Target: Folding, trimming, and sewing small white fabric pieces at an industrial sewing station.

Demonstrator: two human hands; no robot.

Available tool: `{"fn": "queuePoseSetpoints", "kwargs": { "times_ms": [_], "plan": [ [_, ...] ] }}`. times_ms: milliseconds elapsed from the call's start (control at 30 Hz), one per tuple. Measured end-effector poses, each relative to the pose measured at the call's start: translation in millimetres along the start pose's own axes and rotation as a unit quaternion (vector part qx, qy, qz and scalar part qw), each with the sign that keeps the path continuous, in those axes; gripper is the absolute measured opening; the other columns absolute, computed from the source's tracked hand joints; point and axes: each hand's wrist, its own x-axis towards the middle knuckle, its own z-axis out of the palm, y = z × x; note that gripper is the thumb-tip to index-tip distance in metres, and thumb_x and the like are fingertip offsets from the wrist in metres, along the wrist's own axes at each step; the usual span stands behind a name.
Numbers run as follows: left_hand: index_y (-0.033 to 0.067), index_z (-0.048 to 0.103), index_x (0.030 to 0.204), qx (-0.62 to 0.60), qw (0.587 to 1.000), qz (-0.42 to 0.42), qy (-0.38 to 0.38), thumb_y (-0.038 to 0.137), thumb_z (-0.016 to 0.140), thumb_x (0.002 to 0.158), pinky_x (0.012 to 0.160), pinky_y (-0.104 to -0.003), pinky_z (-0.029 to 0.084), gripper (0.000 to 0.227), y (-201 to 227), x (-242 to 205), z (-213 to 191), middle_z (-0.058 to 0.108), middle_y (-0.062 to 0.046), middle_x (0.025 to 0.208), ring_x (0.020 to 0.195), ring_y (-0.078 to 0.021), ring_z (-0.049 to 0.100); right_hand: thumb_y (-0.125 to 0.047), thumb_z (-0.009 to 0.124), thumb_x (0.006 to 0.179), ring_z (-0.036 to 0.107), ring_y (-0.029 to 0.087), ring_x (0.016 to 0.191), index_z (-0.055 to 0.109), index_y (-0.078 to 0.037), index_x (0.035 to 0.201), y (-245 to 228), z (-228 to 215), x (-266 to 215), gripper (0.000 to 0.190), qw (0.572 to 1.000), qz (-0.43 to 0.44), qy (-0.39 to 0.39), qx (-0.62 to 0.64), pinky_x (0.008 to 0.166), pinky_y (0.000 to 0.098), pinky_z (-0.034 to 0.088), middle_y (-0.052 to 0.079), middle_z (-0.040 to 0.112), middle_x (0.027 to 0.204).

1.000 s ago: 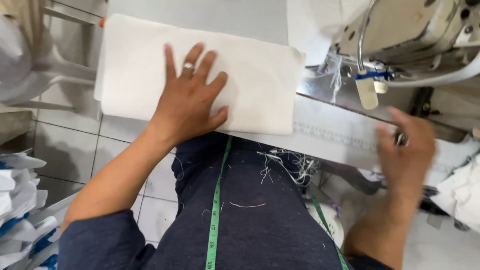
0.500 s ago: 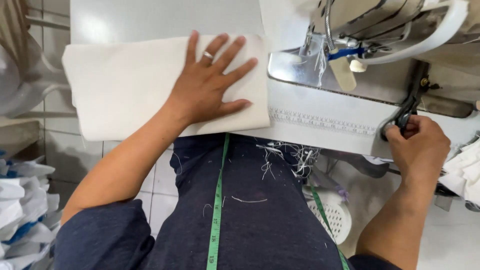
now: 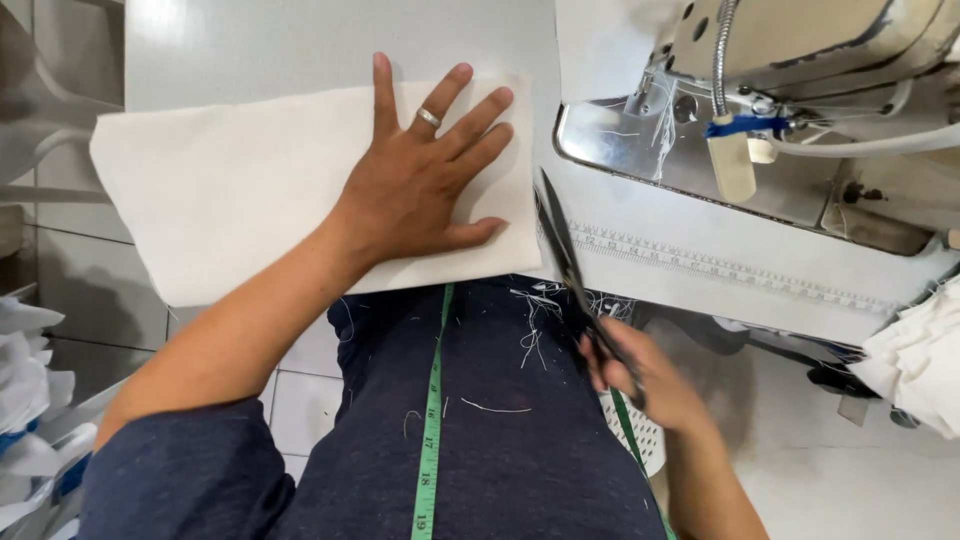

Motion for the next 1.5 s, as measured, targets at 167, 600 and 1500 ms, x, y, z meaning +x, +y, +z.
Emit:
{"fn": "queuePoseSetpoints", "kwargs": {
  "times_ms": [167,600,1500],
  "plan": [
    [0.0065,0.059,0.136,0.010,1.000,-0.011,0.025,0.065,0.060,0.088,0.102,-0.079,0.007,0.076,7,-10,3,0.032,-0.009,0.158,0.145,-0.0361,0.012,-0.067,0.049,0.078,0.050,0.009,0.055,0.054,-0.014,0.089,-46,33,45,0.054,0.975,0.169,0.137,-0.043,0.055,0.0254,0.040,-0.002,0.053,0.062],
    [0.0076,0.057,0.134,-0.015,0.999,-0.007,0.040,0.061,0.067,0.083,0.103,-0.078,0.010,0.074,2,-11,2,0.028,-0.010,0.158,0.144,-0.0388,0.013,-0.046,0.062,0.081,0.052,0.010,0.047,0.050,-0.013,0.074,-75,49,67,0.036,0.933,0.266,0.234,-0.062,0.049,0.0270,0.052,-0.002,0.051,0.056],
    [0.0127,0.040,0.148,0.174,0.955,-0.240,-0.029,0.093,0.057,0.076,0.086,-0.068,0.032,0.109,-30,21,-15,0.038,-0.014,0.145,0.125,-0.0375,0.036,-0.071,0.043,0.082,0.052,0.008,0.058,0.055,-0.015,0.084,-36,20,35,0.058,0.991,0.094,0.081,-0.050,0.058,0.0249,0.040,-0.003,0.056,0.061]
  ]
}}
